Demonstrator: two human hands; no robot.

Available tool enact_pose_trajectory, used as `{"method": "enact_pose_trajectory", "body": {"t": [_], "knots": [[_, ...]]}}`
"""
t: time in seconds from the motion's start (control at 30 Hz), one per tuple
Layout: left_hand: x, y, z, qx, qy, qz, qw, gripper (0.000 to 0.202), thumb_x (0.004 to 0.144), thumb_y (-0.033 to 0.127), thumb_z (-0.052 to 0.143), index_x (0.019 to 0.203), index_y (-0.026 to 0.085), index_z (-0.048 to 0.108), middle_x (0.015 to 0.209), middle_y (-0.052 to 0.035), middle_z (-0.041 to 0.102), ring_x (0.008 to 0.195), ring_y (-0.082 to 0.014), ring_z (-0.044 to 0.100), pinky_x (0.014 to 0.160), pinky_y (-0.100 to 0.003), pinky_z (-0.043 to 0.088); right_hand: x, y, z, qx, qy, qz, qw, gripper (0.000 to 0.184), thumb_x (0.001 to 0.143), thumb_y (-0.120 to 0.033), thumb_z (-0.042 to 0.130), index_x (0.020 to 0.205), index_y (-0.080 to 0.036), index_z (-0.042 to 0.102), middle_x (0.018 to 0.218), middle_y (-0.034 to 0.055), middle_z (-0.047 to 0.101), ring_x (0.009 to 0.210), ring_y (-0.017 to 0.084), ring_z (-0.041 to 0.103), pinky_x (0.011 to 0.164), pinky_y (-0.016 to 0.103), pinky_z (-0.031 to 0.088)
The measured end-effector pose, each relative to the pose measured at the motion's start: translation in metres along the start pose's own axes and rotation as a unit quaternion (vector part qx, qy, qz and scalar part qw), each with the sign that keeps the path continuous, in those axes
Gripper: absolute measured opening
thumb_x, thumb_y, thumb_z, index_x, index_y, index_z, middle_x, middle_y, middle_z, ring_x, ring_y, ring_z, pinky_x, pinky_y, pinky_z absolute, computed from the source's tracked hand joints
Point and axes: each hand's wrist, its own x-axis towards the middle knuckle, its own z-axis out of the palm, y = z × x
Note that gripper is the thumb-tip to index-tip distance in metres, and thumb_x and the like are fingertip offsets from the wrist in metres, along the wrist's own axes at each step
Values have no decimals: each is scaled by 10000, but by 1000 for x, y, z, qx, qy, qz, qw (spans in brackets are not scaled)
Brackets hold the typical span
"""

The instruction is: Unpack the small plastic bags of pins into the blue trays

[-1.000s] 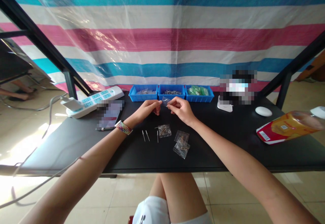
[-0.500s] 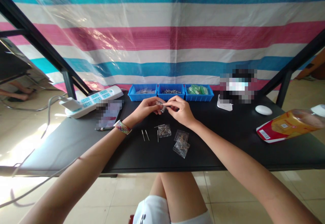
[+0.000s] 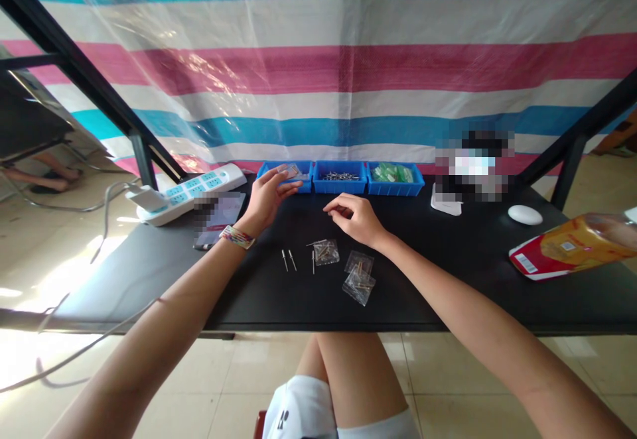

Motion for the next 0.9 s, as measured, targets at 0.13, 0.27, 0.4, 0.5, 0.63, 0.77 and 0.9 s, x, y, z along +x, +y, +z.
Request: {"method": "enact_pose_trajectory", "body": {"t": [0.13,0.27,0.4,0.5,0.63,0.77,0.9], "knots": [[0,4,-2,-39,-33,-24,998,508,894,334,705,1357,172,578,1488,-169,666,1024,-254,808,796,-322,638,0,0,-3,28,-65,-1,998,108,877,-173,711,934,-210,795,929,39,755,777,176,683,704,300,518],[-2,5,-2,-33,-49,-13,998,655,867,319,695,1491,178,552,1537,-166,637,1031,-250,805,773,-309,628,-1,-6,-10,4,-159,-41,986,175,815,-275,878,927,-187,776,883,33,710,823,180,651,767,308,503],[-4,5,-1,-4,-65,-4,998,655,857,324,712,1480,154,603,1465,-168,691,961,-232,806,728,-286,618,-3,-11,-15,-87,-216,-72,970,290,751,-355,962,867,-195,750,844,26,673,873,202,616,812,323,481],[-5,5,-1,11,-80,1,997,623,843,327,723,1431,137,644,1422,-171,714,928,-223,805,709,-273,611,-3,-11,-16,-98,-242,-74,963,258,762,-306,952,809,-196,723,825,16,670,842,188,606,800,315,468],[-3,2,-2,26,-90,10,996,526,831,326,726,1319,134,695,1276,-139,769,894,-215,794,707,-268,598,0,-7,-17,-30,-251,-43,966,240,757,-244,925,757,-192,690,791,1,668,825,175,606,770,295,463],[-3,1,-2,49,-140,5,989,377,842,388,710,1110,126,748,930,-78,775,726,-177,732,640,-257,562,4,0,-19,118,-244,57,961,252,782,-321,882,754,-185,672,740,-5,679,708,155,610,693,293,471],[-10,2,3,41,-271,-45,961,422,871,549,688,890,133,758,729,-70,710,621,-179,673,607,-283,549,8,1,-16,237,-99,111,960,364,745,-427,905,784,-201,623,731,-21,664,618,131,587,615,279,470]]}}
